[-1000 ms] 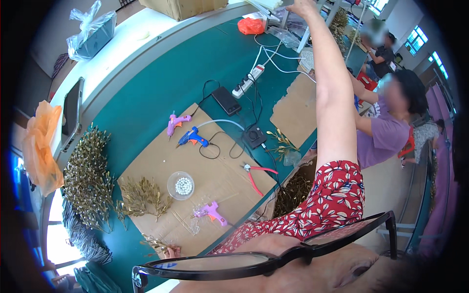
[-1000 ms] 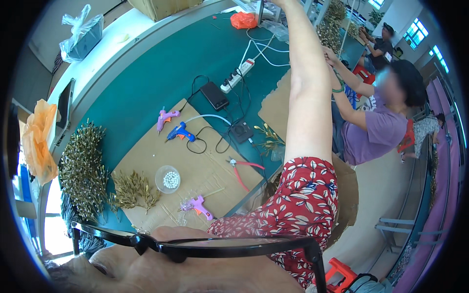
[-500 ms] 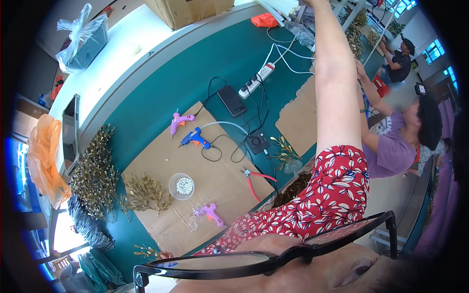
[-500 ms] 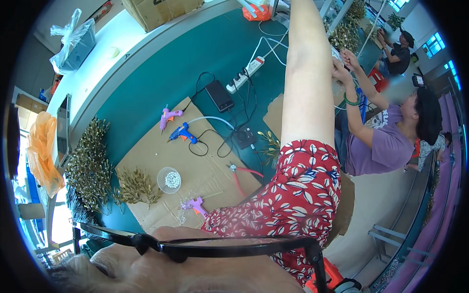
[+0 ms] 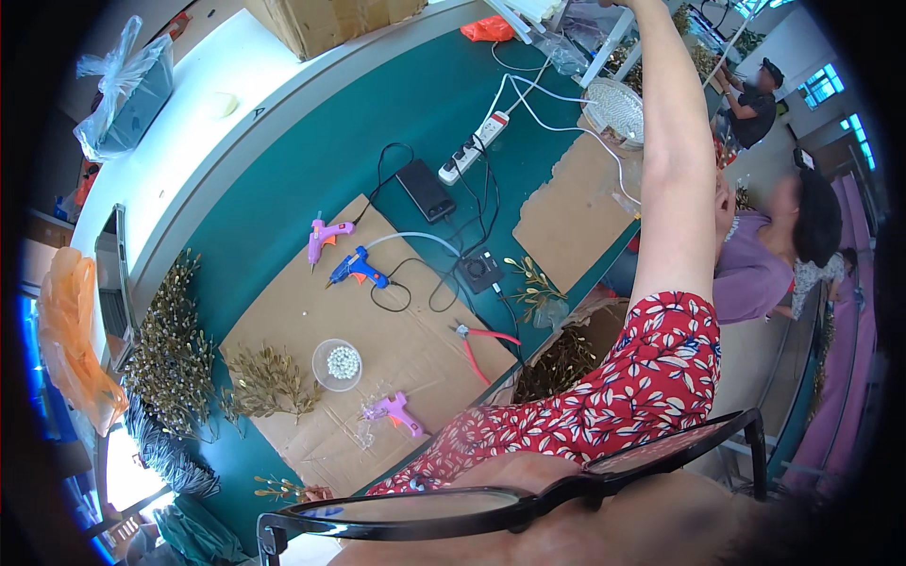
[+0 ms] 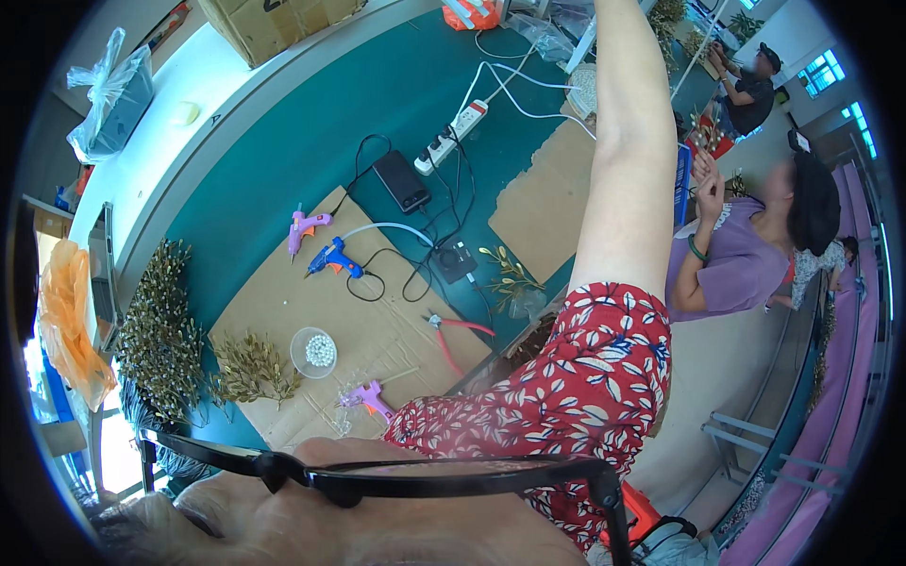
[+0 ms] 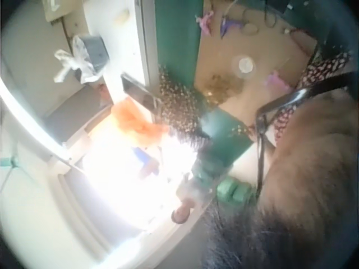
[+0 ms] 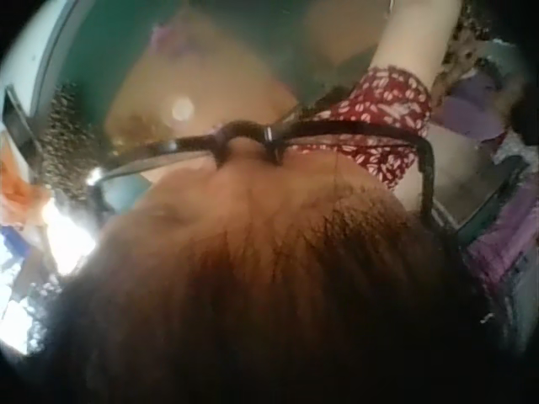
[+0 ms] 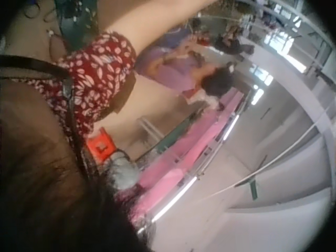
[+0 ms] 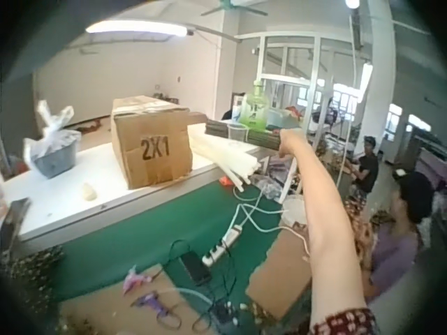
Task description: The person glues beads onto artificial leaf stems using a hot glue gun, then separates and organizes green wire stems by hand.
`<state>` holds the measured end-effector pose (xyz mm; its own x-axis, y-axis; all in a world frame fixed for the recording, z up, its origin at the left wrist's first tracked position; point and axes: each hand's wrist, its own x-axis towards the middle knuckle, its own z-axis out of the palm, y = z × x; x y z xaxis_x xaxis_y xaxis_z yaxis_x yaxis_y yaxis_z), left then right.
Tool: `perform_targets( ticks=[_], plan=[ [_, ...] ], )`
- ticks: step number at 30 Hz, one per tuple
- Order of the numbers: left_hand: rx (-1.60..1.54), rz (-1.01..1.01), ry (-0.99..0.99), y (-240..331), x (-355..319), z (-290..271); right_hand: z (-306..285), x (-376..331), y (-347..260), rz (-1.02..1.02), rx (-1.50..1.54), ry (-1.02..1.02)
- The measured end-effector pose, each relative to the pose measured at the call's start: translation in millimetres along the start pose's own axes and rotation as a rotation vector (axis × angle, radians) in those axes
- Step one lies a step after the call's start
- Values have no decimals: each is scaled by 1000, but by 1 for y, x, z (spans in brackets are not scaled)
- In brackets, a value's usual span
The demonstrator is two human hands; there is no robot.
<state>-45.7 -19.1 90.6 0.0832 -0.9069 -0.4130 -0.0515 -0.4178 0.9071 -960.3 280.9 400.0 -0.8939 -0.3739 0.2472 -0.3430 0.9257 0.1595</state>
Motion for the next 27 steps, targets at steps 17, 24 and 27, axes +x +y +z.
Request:
perform_targets(
  ticks=[17, 24, 27],
  plan=[
    [-49, 4, 17, -9, -13, -3, 36, 28, -17, 173, 94, 95],
    [-42, -4, -147, -6, -10, -33, 23, 3, -34, 247, 210, 368],
    [47, 7, 8, 13, -30, -3, 51, 34, 15, 226, 148, 196]
  ],
)
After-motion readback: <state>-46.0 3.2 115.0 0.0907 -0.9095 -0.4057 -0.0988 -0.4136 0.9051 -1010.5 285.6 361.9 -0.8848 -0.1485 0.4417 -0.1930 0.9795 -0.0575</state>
